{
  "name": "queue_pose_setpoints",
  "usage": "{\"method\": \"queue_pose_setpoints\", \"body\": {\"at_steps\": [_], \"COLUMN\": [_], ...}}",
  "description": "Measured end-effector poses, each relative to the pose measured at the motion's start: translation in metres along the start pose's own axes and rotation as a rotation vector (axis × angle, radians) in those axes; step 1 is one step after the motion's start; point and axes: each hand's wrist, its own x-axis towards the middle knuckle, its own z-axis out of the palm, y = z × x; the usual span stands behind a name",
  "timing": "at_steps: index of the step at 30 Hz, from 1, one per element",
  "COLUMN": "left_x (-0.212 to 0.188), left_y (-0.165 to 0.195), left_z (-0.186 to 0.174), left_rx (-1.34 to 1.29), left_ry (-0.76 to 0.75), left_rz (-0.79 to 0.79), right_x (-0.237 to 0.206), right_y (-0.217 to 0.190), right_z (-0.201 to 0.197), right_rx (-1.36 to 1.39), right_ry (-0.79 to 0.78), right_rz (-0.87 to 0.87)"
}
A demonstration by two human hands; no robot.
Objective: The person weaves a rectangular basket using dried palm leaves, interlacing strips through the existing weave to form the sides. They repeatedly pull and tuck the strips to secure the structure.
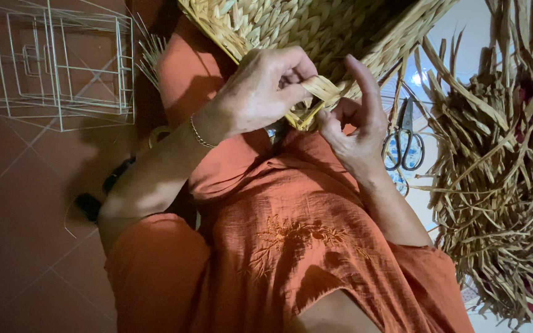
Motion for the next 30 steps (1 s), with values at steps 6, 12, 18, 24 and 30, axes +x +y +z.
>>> {"method": "queue_pose_setpoints", "body": {"at_steps": [6,12,18,24,30], "left_x": [0.001,0.001,0.004,0.007,0.002], "left_y": [-0.018,-0.02,-0.02,-0.023,-0.004], "left_z": [0.017,0.016,0.02,0.014,0.007], "left_rx": [-0.293,-0.197,-0.21,-0.449,-0.22], "left_ry": [0.007,-0.01,-0.025,-0.123,-0.108], "left_rz": [0.07,0.028,0.054,-0.014,-0.019], "right_x": [-0.015,-0.015,-0.003,0.005,0.006], "right_y": [0.01,0.007,-0.016,-0.032,-0.019], "right_z": [0.007,0.01,0.008,0.0,-0.003], "right_rx": [0.115,-0.038,-0.221,-0.353,-0.424], "right_ry": [0.082,0.053,0.062,-0.001,0.085], "right_rz": [-0.001,-0.027,-0.17,-0.27,-0.415]}}
